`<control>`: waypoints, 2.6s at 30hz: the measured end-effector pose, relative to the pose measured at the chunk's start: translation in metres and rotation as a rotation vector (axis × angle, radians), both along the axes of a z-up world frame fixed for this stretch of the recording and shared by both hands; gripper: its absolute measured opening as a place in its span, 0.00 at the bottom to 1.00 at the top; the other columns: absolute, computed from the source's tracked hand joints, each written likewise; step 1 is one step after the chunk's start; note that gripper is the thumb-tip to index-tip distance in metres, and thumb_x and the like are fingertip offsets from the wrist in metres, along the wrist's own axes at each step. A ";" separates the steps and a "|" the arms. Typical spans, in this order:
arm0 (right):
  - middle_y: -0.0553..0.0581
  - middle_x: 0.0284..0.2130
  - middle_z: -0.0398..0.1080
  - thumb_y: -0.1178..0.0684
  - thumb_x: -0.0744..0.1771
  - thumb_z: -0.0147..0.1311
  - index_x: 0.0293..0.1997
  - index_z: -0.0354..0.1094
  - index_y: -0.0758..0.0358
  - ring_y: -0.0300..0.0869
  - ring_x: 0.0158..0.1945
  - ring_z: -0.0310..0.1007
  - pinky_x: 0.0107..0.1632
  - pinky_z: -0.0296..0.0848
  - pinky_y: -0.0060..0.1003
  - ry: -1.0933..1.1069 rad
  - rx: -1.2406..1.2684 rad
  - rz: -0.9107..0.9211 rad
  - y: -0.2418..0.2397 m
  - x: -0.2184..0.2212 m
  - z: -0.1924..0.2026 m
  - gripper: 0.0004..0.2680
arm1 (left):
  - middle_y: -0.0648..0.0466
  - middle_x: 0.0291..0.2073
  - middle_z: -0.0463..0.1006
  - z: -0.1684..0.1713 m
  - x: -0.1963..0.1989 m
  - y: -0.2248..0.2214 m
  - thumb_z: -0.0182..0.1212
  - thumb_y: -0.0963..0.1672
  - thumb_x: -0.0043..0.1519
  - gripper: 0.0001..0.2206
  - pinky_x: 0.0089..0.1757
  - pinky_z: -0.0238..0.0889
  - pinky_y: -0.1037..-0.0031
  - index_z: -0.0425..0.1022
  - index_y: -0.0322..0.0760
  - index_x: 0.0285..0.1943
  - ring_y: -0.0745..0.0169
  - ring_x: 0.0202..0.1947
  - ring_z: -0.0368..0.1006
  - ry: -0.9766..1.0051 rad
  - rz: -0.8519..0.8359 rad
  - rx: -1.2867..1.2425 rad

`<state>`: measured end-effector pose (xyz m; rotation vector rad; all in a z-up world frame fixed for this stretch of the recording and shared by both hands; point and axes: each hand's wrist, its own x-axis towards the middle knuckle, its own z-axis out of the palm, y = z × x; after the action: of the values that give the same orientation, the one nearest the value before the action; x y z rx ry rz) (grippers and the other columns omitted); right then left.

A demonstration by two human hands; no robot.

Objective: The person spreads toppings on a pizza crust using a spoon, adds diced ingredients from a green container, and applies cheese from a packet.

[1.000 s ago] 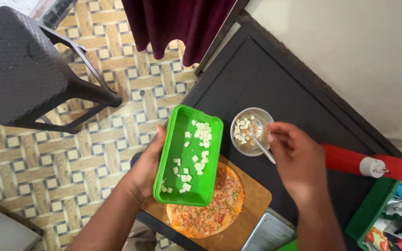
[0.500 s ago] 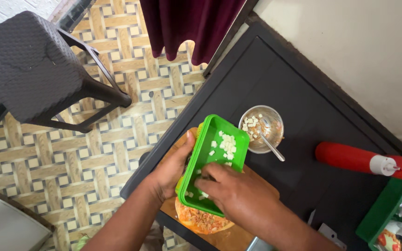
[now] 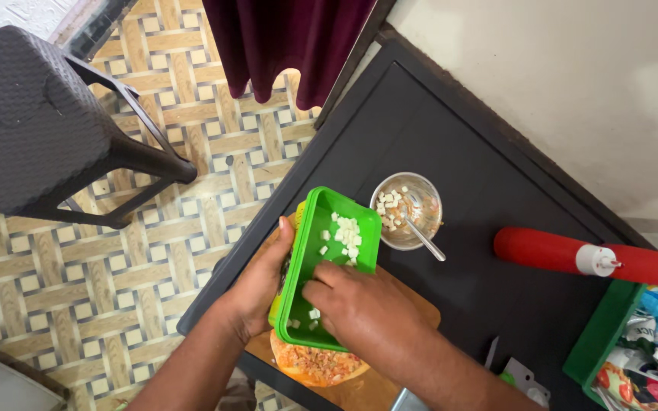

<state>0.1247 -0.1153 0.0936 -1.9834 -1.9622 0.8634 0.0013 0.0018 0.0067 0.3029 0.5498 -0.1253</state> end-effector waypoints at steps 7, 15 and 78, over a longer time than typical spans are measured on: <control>0.53 0.37 0.76 0.64 0.62 0.62 0.41 0.76 0.64 0.38 0.39 0.80 0.40 0.84 0.33 0.575 -0.154 -0.382 -0.012 0.026 -0.011 0.07 | 0.42 0.53 0.80 0.010 0.011 0.008 0.31 0.65 0.61 0.40 0.52 0.74 0.60 0.69 0.39 0.68 0.50 0.52 0.79 0.138 -0.058 0.149; 0.62 0.40 0.76 0.67 0.65 0.57 0.46 0.70 0.71 0.43 0.40 0.80 0.41 0.81 0.38 1.302 0.144 -0.798 -0.060 0.092 -0.034 0.07 | 0.43 0.56 0.79 -0.001 0.024 0.013 0.33 0.65 0.61 0.40 0.53 0.73 0.61 0.67 0.37 0.70 0.52 0.54 0.78 0.037 0.016 0.092; 0.57 0.47 0.71 0.56 0.65 0.61 0.61 0.68 0.56 0.49 0.51 0.76 0.50 0.75 0.42 -0.258 0.300 -1.772 -0.321 -0.079 -0.027 0.17 | 0.48 0.57 0.75 -0.004 0.097 -0.242 0.59 0.48 0.59 0.27 0.53 0.66 0.55 0.62 0.40 0.68 0.50 0.58 0.71 -0.048 -0.670 0.244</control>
<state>0.0461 -0.4366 0.0668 -2.5066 0.1527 -0.1764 0.0980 -0.2406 0.0025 0.7206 0.3980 -0.7002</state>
